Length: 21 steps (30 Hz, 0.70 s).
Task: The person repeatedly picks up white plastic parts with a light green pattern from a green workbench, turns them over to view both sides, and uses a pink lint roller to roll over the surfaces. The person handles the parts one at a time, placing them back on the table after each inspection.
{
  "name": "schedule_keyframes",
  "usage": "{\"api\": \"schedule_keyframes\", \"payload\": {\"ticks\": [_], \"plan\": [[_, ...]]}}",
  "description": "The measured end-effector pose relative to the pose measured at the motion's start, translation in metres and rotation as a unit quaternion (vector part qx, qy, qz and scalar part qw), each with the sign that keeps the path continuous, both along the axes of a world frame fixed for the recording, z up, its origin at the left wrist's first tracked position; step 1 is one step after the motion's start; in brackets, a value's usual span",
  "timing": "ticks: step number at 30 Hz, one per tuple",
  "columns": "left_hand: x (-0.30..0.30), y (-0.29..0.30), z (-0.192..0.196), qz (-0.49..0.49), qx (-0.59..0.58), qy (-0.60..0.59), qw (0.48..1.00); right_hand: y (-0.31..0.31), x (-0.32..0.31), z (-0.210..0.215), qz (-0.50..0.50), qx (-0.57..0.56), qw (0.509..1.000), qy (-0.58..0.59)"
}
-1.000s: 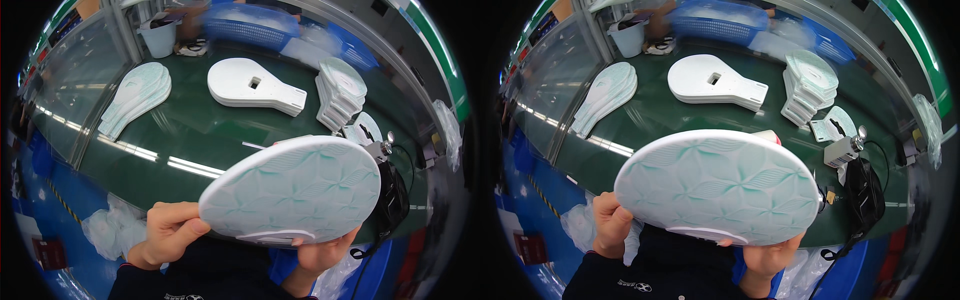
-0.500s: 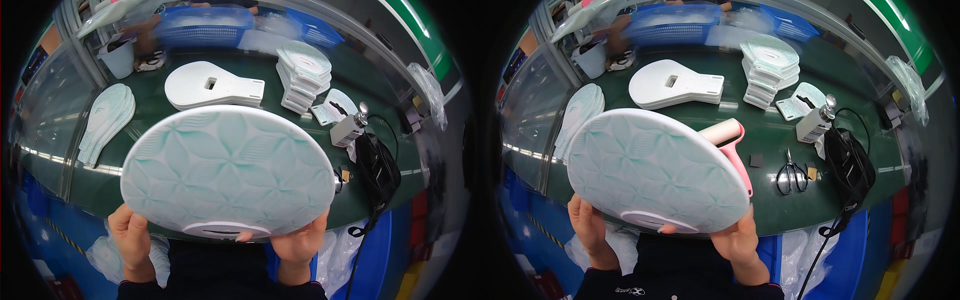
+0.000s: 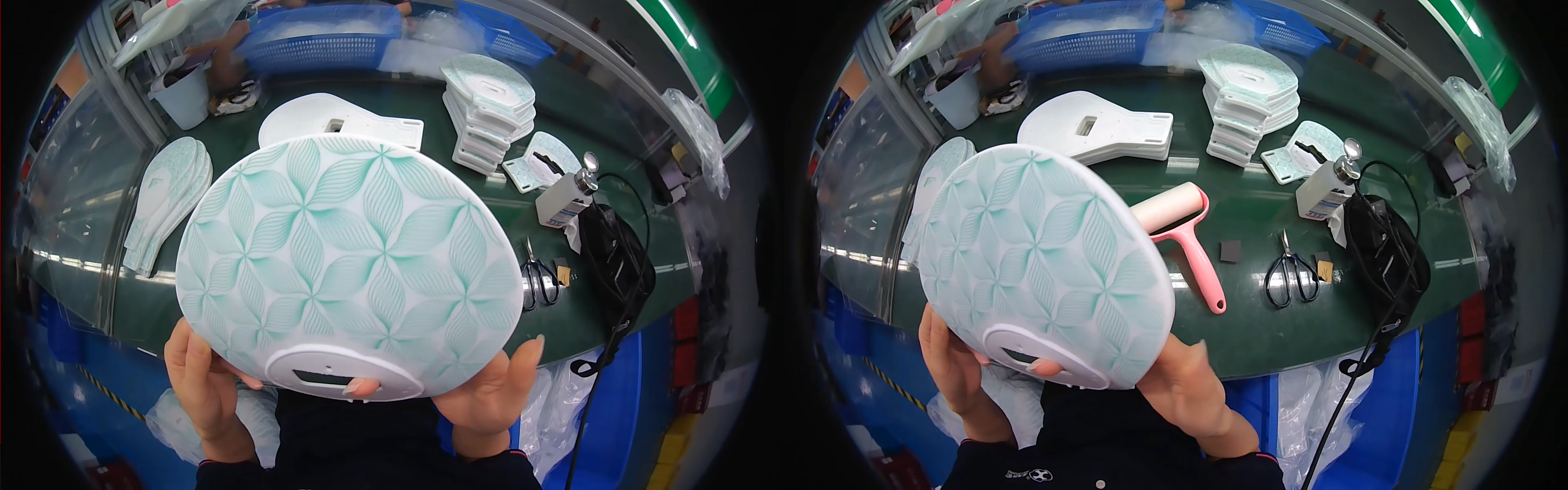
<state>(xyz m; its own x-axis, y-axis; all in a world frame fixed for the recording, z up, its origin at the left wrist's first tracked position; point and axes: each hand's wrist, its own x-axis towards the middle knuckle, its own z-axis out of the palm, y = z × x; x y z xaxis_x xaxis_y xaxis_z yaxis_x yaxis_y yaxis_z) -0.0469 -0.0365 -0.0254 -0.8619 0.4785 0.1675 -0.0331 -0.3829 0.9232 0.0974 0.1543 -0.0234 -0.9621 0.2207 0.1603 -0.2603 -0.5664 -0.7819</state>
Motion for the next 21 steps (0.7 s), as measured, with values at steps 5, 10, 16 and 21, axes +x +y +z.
{"api": "schedule_keyframes", "payload": {"ticks": [5,10,16,21], "plan": [[-0.002,0.003,-0.001,-0.031,0.016,-0.036,0.999,0.003,-0.011,0.004,0.1,-0.027,0.994,-0.045],[0.004,0.015,-0.009,-0.099,-0.04,0.017,0.994,0.01,-0.025,0.012,0.088,-0.172,0.981,0.024],[0.03,0.017,-0.006,-0.411,-0.028,-0.045,0.91,0.035,-0.052,0.045,0.069,-0.195,0.969,0.137],[0.043,0.022,0.004,-0.443,0.059,-0.117,0.887,0.052,-0.064,0.061,0.07,-0.19,0.969,0.143]]}}
